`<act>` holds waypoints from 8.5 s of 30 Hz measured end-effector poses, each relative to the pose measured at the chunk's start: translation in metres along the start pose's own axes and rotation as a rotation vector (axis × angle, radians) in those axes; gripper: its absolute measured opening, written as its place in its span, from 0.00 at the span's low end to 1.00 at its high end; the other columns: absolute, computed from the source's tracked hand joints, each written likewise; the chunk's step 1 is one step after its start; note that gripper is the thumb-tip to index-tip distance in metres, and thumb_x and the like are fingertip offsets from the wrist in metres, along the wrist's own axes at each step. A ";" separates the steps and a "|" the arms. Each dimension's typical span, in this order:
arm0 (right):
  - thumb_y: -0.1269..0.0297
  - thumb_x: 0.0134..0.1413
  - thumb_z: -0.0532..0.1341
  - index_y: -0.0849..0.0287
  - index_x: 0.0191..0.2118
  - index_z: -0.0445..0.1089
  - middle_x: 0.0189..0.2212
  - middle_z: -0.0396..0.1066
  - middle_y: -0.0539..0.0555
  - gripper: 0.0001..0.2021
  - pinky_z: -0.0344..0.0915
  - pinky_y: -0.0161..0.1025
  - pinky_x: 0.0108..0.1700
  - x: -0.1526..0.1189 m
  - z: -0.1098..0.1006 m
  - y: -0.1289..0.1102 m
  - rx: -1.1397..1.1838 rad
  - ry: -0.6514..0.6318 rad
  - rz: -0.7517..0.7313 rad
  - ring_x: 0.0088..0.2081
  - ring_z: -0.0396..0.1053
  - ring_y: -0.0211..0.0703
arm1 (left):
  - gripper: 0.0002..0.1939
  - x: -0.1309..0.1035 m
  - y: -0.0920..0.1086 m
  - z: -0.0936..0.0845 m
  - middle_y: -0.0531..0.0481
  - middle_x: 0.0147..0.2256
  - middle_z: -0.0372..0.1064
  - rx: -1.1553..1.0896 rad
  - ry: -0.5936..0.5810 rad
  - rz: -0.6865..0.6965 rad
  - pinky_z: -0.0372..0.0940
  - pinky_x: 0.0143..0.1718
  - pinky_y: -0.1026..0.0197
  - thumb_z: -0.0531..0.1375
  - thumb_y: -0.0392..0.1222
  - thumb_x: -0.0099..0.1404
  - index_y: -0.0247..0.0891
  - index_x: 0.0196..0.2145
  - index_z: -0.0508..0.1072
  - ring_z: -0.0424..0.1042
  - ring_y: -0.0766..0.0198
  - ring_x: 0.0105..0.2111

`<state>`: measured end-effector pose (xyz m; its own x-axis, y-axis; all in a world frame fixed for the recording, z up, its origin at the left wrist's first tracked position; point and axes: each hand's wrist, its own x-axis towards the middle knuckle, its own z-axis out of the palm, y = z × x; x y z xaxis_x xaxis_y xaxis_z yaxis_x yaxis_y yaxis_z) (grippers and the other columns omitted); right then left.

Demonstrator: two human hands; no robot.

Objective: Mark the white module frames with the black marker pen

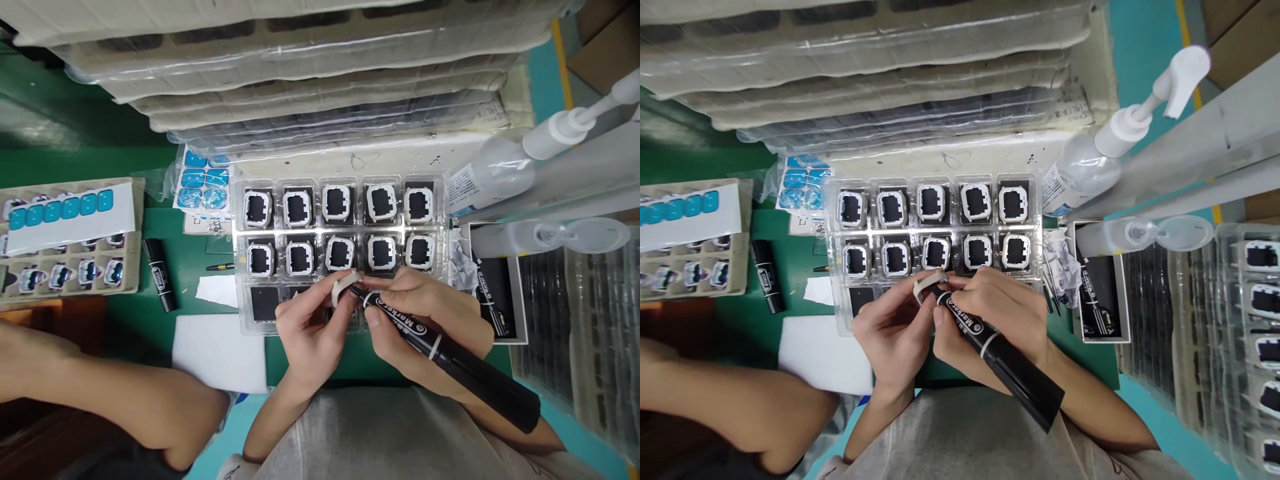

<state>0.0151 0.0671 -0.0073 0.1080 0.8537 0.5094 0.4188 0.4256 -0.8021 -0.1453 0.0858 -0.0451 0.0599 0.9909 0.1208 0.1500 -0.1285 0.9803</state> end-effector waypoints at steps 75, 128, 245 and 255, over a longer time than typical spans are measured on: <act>0.78 0.59 0.71 0.58 0.42 0.75 0.34 0.81 0.51 0.10 0.85 0.40 0.44 0.000 0.001 -0.001 -0.004 0.003 0.011 0.40 0.86 0.48 | 0.11 0.002 0.000 0.003 0.57 0.29 0.83 -0.065 0.003 -0.070 0.74 0.30 0.72 0.71 0.32 0.67 0.44 0.46 0.87 0.78 0.71 0.24; 0.77 0.59 0.71 0.58 0.43 0.76 0.32 0.80 0.53 0.10 0.87 0.42 0.36 0.000 0.011 -0.001 -0.132 0.069 -0.111 0.35 0.84 0.49 | 0.07 -0.001 -0.001 -0.002 0.52 0.29 0.81 -0.081 0.026 -0.148 0.72 0.29 0.67 0.74 0.40 0.66 0.42 0.43 0.88 0.75 0.66 0.25; 0.81 0.58 0.70 0.53 0.49 0.75 0.37 0.82 0.53 0.18 0.87 0.47 0.42 -0.010 -0.007 -0.011 0.067 0.051 -0.034 0.41 0.86 0.52 | 0.13 0.000 0.016 -0.009 0.47 0.37 0.85 -0.306 -0.109 -0.352 0.82 0.31 0.62 0.76 0.49 0.66 0.41 0.44 0.87 0.83 0.62 0.27; 0.80 0.62 0.68 0.55 0.32 0.72 0.26 0.73 0.50 0.13 0.86 0.43 0.48 -0.011 -0.024 0.003 0.024 -0.157 0.063 0.39 0.85 0.50 | 0.20 -0.018 -0.002 -0.060 0.49 0.40 0.83 0.305 0.423 -0.144 0.77 0.37 0.64 0.78 0.45 0.62 0.40 0.49 0.81 0.83 0.62 0.35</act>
<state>0.0369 0.0512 -0.0077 -0.0097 0.9144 0.4047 0.3937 0.3756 -0.8390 -0.2057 0.0710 -0.0402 -0.3756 0.9211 0.1023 0.4107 0.0665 0.9093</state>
